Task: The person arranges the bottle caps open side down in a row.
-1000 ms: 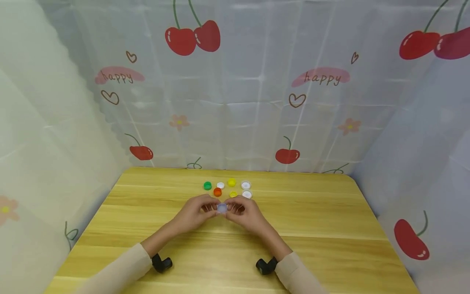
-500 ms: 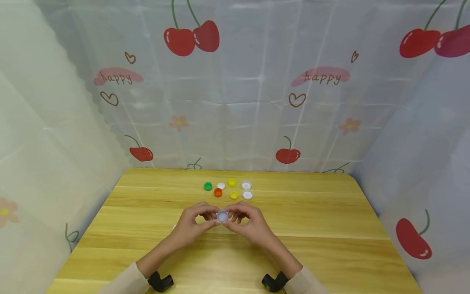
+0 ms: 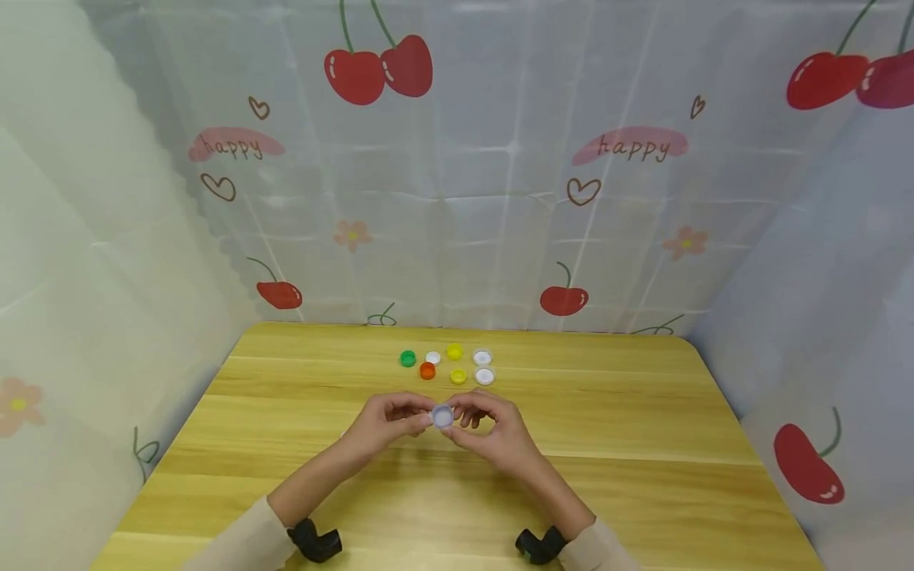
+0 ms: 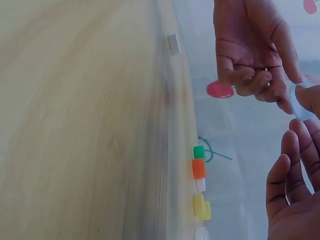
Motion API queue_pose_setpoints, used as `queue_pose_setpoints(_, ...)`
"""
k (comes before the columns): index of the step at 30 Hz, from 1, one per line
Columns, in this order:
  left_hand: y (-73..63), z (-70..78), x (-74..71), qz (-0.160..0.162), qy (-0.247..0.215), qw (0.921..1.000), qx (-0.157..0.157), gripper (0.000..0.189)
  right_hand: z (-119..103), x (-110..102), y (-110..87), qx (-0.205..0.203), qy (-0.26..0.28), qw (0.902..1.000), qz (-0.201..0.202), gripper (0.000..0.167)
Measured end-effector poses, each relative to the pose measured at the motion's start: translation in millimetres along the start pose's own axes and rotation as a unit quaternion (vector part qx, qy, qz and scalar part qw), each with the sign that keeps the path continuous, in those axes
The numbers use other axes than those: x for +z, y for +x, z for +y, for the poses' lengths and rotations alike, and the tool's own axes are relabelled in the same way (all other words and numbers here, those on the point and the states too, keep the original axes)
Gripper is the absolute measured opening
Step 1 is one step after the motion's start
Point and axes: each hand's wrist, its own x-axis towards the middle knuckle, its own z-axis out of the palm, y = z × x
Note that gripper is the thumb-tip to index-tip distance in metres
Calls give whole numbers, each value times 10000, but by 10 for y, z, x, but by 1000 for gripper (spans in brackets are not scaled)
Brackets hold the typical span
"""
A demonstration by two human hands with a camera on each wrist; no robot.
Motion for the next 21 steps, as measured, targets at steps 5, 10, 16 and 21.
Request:
queue_pose_setpoints(5, 53, -8, -16, -217, -552, 9962, -631, 32, 2, -26, -9, 7, -76, 9999, -68, 27)
queue_pose_setpoints(10, 68, -21, -23, -493, -639, 9934, -821, 31, 4, -31, -20, -129, -98, 9997, -159, 26)
queue_pose_setpoints(16, 59, -20, -32, -673, -563, 9925, -849, 28, 12, -38, -31, -244, -18, 9990, -380, 26)
queue_pose_setpoints(21, 54, -26, -32, -690, -473, 9931, -826, 28, 38, -33, -42, -244, -35, 9988, -432, 26)
